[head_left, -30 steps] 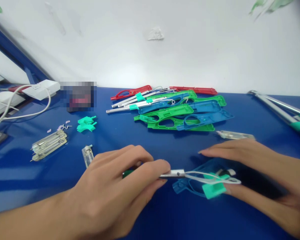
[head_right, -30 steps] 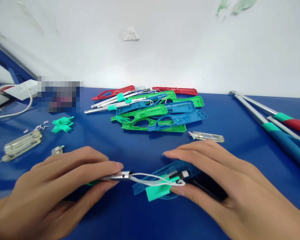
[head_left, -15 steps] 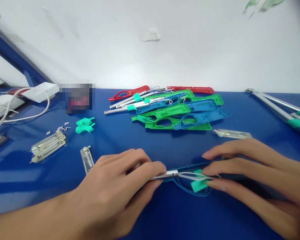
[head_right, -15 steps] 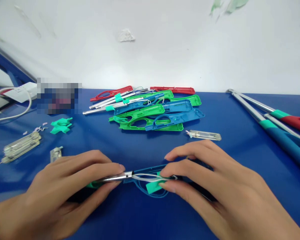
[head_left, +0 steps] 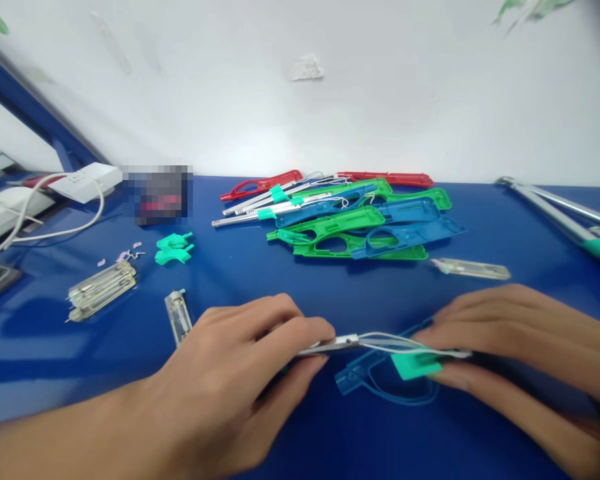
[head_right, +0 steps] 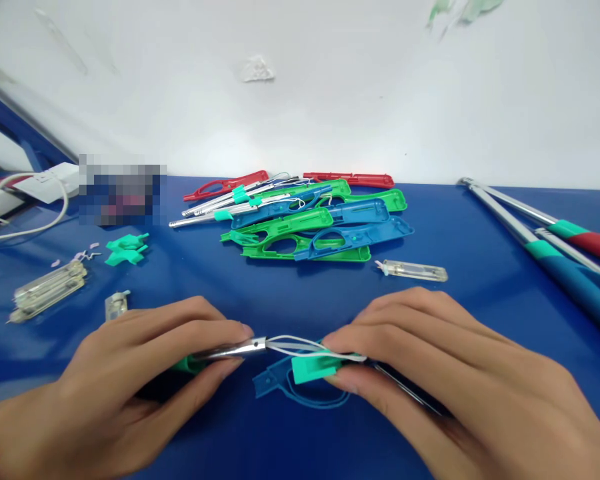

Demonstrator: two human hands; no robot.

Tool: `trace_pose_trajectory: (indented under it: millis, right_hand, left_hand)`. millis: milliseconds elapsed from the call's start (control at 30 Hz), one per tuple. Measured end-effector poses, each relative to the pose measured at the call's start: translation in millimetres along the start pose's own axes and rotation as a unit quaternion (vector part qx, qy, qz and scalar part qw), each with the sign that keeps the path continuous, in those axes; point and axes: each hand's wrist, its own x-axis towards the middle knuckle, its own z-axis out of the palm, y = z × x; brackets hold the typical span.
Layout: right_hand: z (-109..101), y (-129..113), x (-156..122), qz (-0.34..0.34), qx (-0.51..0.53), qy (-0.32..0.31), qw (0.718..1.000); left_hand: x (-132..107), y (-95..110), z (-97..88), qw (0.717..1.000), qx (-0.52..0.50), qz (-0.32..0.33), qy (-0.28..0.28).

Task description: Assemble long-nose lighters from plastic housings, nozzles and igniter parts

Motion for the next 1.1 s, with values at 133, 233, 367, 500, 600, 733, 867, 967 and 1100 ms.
trace_pose_trajectory:
  millis: [133, 233, 367, 500, 600, 733, 867, 967, 1100]
  right_hand:
    - [0.4, 2.4, -1.6, 0.014, 0.023, 0.009, 1.000]
    - [2.8, 2.7, -1.6, 0.014, 0.070, 0.038, 0.997]
    - [9.4, 0.4, -3.4, 0.025, 0.120, 0.095, 0.988]
    - [12.0, 1.7, -4.6, 0.027, 0.134, 0.091, 0.986]
    - [7.8, 8.1, -4.3, 0.024, 0.129, 0.058, 0.990]
    - [1.5, 17.5, -6.1, 0.019, 0.087, -0.031, 0.996]
    - [0.7, 20.3, -11.7, 0.032, 0.037, -0.031, 0.998]
    - [0.9, 19.3, -13.8, 0.006, 0.028, -0.051, 0.998]
    - [0.8, 16.6, -10.5, -0.003, 0.039, -0.067, 0.997]
  left_hand:
    - [-0.9, -0.3, 0.7, 1.000, 0.000, 0.007, 0.000]
    - [-1.7, 0.9, 1.9, 1.000, 0.002, 0.010, -0.007]
    - [-3.0, 7.4, 3.8, 0.999, 0.026, 0.012, -0.016]
    - [-2.1, 14.7, 5.1, 0.998, 0.053, 0.008, -0.025]
    - [-2.3, 15.8, 5.5, 0.997, 0.065, 0.009, -0.036]
    - [-6.3, 14.4, 4.8, 0.996, 0.083, 0.009, -0.033]
    - [-10.6, 12.5, 4.8, 0.994, 0.097, 0.010, -0.043]
    - [-10.9, 9.9, 5.7, 0.992, 0.116, 0.010, -0.044]
    - [-9.5, 6.6, 4.5, 0.990, 0.133, 0.018, -0.041]
